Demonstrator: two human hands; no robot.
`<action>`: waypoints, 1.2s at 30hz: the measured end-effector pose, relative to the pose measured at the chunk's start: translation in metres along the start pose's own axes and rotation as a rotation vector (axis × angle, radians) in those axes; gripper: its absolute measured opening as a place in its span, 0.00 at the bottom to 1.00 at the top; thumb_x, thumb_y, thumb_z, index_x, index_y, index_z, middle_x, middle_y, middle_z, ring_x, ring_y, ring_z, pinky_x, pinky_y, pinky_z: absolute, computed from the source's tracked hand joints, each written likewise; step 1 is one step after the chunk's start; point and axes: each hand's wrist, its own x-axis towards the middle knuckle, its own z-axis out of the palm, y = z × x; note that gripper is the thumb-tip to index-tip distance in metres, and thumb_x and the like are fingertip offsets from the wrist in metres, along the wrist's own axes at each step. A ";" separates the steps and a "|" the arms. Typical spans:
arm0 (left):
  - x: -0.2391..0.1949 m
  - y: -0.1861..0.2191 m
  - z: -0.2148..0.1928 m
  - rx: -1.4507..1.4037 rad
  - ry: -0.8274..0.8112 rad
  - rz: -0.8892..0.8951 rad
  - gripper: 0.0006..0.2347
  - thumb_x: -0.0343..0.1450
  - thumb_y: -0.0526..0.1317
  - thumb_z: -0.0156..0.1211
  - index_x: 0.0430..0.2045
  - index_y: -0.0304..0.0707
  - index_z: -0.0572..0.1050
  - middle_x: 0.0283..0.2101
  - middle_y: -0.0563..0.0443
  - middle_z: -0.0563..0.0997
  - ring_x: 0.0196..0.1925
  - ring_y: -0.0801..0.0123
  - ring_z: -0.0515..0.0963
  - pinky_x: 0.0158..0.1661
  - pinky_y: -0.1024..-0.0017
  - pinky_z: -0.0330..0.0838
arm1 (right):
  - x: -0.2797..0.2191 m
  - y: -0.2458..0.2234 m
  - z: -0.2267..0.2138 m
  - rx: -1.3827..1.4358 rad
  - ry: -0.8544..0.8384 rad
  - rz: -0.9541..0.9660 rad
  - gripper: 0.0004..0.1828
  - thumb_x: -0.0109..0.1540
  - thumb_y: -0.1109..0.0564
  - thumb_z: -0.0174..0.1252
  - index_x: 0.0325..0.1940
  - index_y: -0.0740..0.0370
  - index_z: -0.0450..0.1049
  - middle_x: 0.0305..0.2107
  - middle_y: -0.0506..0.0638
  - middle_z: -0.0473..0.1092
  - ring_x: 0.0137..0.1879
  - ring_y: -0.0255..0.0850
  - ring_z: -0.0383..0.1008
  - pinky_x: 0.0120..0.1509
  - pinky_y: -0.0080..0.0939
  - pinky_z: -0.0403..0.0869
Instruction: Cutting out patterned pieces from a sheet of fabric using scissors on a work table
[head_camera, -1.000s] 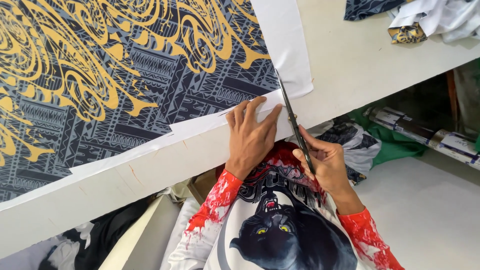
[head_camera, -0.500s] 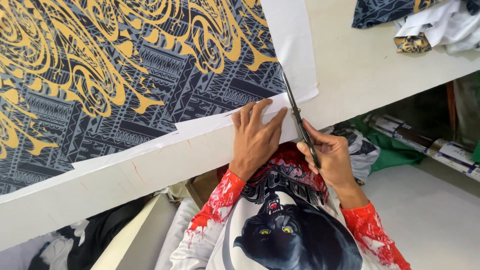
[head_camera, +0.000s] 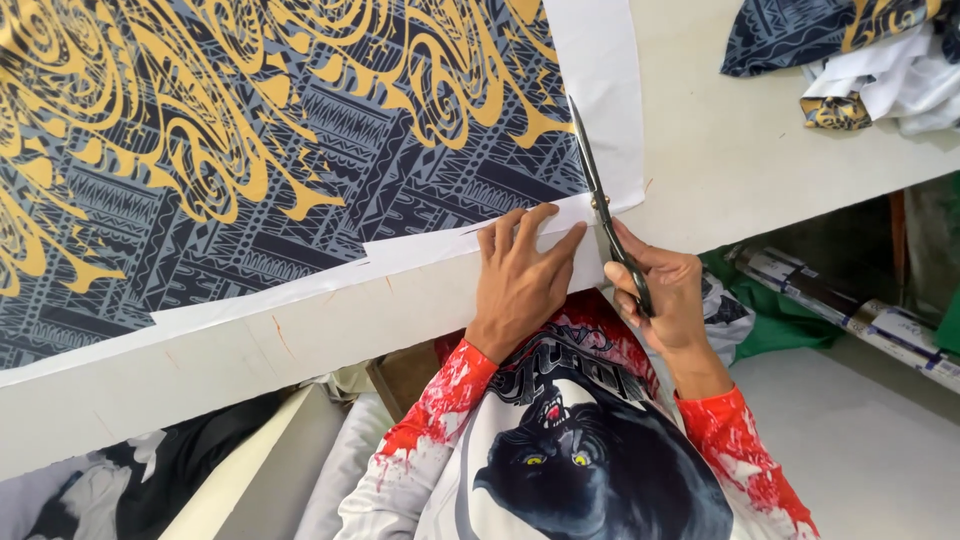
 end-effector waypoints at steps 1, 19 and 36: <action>0.001 0.000 0.000 0.005 0.011 0.009 0.11 0.69 0.36 0.64 0.44 0.51 0.83 0.54 0.45 0.75 0.56 0.51 0.71 0.49 0.58 0.58 | 0.006 0.005 -0.004 -0.006 -0.007 -0.007 0.26 0.58 0.69 0.65 0.62 0.67 0.72 0.14 0.50 0.65 0.13 0.32 0.65 0.11 0.26 0.62; 0.003 -0.001 -0.001 0.003 0.032 0.022 0.11 0.68 0.36 0.63 0.43 0.52 0.83 0.52 0.47 0.75 0.55 0.52 0.72 0.49 0.59 0.59 | 0.034 -0.009 0.011 -0.011 -0.044 -0.031 0.24 0.61 0.67 0.64 0.62 0.66 0.73 0.17 0.52 0.70 0.14 0.31 0.65 0.12 0.26 0.63; 0.002 0.001 -0.001 0.005 0.035 0.005 0.11 0.67 0.36 0.64 0.42 0.52 0.83 0.52 0.48 0.76 0.55 0.53 0.73 0.49 0.59 0.60 | 0.041 -0.024 0.016 -0.044 -0.026 -0.010 0.22 0.60 0.65 0.66 0.59 0.68 0.75 0.16 0.53 0.68 0.14 0.32 0.66 0.12 0.26 0.64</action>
